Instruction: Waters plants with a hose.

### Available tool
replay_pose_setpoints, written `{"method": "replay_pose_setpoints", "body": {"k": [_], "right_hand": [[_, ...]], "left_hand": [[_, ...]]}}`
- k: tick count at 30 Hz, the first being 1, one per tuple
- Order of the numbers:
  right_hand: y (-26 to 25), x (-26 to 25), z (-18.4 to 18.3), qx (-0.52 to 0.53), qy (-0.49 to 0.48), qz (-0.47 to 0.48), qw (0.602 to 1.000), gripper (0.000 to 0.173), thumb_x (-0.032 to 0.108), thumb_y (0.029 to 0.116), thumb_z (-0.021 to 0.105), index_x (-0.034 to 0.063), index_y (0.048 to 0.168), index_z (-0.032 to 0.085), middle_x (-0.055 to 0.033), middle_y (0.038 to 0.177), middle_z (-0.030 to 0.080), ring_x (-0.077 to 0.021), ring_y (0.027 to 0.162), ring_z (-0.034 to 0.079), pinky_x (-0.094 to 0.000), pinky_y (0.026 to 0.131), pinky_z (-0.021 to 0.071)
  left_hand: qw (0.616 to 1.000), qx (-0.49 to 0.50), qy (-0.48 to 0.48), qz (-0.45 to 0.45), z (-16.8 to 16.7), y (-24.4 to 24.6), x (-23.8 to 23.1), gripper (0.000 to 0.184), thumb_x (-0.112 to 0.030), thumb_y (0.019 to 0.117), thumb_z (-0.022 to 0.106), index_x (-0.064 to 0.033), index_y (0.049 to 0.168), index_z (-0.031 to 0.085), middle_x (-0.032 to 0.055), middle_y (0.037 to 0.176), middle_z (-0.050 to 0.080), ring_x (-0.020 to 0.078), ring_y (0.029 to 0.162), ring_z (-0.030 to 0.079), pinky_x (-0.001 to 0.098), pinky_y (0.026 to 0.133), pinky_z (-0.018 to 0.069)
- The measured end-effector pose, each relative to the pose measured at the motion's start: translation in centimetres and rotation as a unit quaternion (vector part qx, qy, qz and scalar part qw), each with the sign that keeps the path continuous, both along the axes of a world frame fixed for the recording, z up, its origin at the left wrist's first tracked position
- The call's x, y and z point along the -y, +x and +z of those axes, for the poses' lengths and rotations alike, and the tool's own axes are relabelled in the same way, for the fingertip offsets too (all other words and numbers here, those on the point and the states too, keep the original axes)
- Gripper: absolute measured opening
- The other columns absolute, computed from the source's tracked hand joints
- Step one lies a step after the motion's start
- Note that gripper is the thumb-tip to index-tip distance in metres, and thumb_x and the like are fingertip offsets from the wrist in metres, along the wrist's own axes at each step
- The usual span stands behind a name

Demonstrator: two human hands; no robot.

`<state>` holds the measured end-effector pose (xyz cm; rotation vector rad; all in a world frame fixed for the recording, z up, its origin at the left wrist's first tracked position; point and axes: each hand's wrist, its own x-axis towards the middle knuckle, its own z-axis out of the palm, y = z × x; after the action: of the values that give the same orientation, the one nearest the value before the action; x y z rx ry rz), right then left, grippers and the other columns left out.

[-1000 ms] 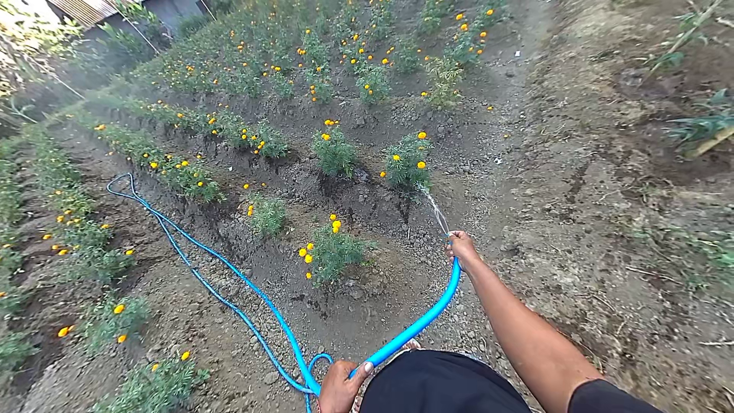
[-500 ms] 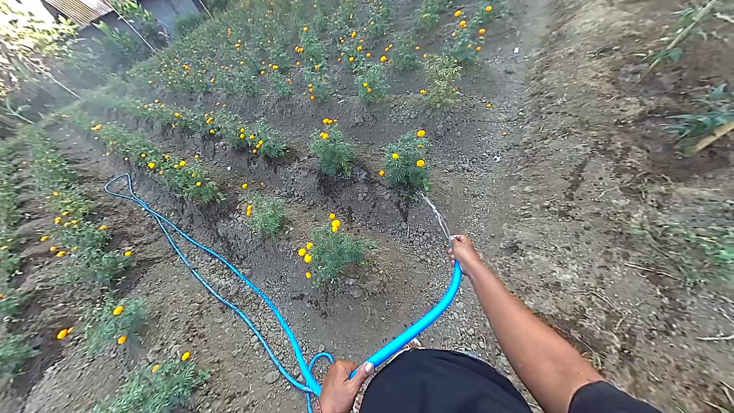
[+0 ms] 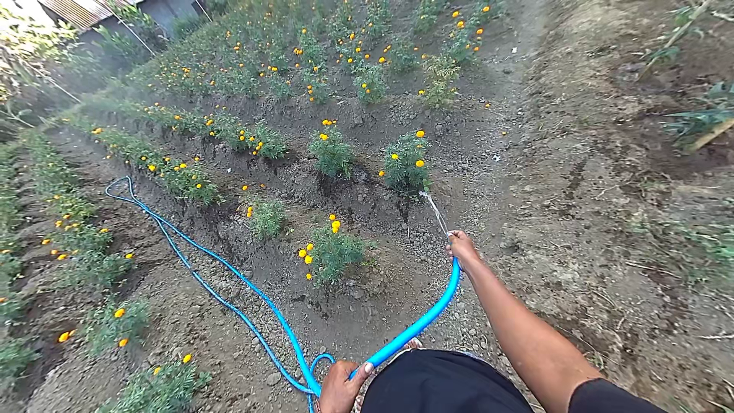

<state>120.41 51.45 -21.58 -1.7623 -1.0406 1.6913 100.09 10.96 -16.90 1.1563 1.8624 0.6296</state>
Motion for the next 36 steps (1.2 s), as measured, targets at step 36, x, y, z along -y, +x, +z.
{"method": "replay_pose_setpoints", "body": {"k": [36], "right_hand": [[-1.9, -1.5, 0.5, -0.032, 0.022, 0.002, 0.999, 0.027, 0.023, 0.1133, 0.039, 0.0079, 0.134, 0.049, -0.0030, 0.077, 0.044, -0.0101, 0.048, 0.039, -0.0261, 0.045, 0.0383]], "left_hand": [[0.999, 0.010, -0.023, 0.026, 0.6, 0.0, -0.3, 0.064, -0.062, 0.0972, 0.049, -0.0146, 0.055, 0.048, -0.0062, 0.050, 0.039, 0.0108, 0.047, 0.043, 0.0374, 0.051, 0.0382]]}}
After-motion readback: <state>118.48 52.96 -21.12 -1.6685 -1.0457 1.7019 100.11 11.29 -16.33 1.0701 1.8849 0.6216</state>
